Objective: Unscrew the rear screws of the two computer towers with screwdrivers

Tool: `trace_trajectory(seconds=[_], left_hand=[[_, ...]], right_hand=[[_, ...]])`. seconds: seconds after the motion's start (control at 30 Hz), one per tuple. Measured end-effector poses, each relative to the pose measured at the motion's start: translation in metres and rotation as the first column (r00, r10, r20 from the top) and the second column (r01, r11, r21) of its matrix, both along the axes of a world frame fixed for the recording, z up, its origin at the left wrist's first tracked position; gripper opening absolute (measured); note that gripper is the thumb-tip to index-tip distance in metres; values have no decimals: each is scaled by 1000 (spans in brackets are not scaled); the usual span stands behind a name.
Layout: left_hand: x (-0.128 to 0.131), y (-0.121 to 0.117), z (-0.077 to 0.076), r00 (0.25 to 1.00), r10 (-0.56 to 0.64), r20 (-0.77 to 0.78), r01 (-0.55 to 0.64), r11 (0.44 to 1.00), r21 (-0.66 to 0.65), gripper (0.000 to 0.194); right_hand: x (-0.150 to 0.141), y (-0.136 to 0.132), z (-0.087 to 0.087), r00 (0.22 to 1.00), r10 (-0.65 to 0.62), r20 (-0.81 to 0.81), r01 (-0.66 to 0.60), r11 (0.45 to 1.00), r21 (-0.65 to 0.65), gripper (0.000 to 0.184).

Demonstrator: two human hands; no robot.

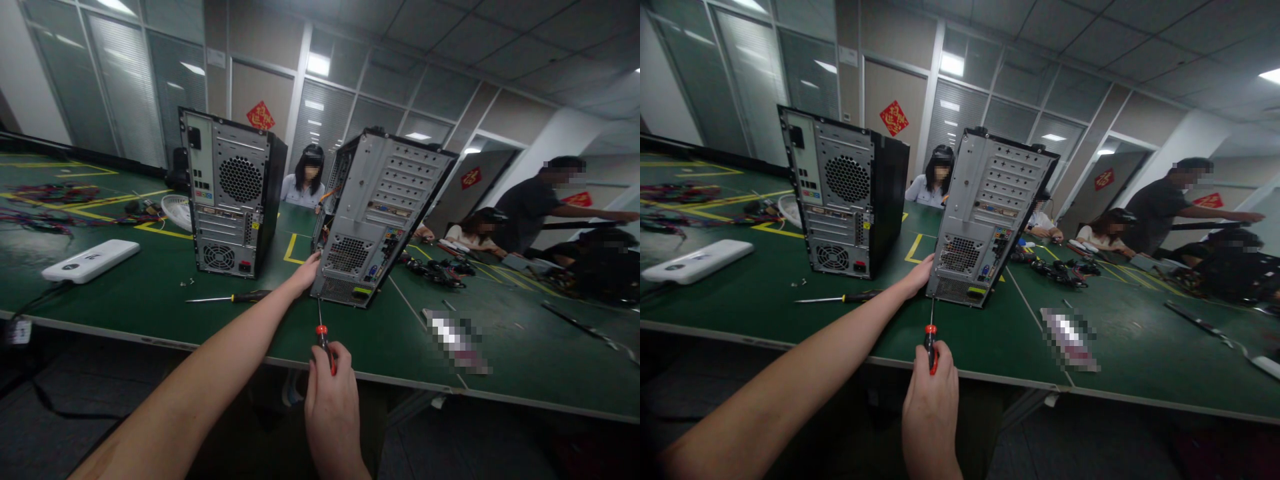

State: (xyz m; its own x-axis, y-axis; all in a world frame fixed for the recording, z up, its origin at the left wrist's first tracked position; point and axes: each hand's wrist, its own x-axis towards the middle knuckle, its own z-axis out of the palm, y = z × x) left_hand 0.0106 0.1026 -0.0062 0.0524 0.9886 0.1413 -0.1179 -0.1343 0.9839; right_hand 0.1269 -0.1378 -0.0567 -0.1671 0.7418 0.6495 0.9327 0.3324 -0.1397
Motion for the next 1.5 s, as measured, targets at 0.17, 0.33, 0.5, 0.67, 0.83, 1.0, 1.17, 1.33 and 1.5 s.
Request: trace_trajectory(seconds=[0.17,0.33,0.5,0.67,0.83,1.0,1.17,1.33,1.5], left_hand=[[2,1,-1,1000,15,-2,-14,999,29,58],[2,-2,2,1000,0,28,-2,999,51,57],[2,-4,4,1000,-5,5,5,999,54,56],[2,-6,6,1000,12,-19,-11,999,30,60],[1,-8,7,1000,4,-17,-3,1000,25,62],[0,-5,3,1000,-3,15,2,1000,30,62],[1,1,-1,1000,-1,-1,1,999,42,58],[2,5,-4,1000,-14,9,13,999,48,61],[0,6,-5,1000,2,2,-2,999,36,62]], right_hand=[[-1,2,-1,1000,-25,-19,24,999,-22,30],[0,5,-1,995,-21,-96,19,1000,-17,32],[-2,3,3,979,33,-199,-43,998,-48,23],[-1,1,4,975,51,-218,-69,995,-76,30],[1,2,3,991,31,-129,-45,993,-108,31],[1,1,3,996,-1,-89,-6,997,-81,29],[1,1,3,998,4,-65,-8,998,-65,28],[2,3,1,996,3,-85,-7,999,-53,29],[3,4,0,994,-8,-111,4,1000,-30,28]])
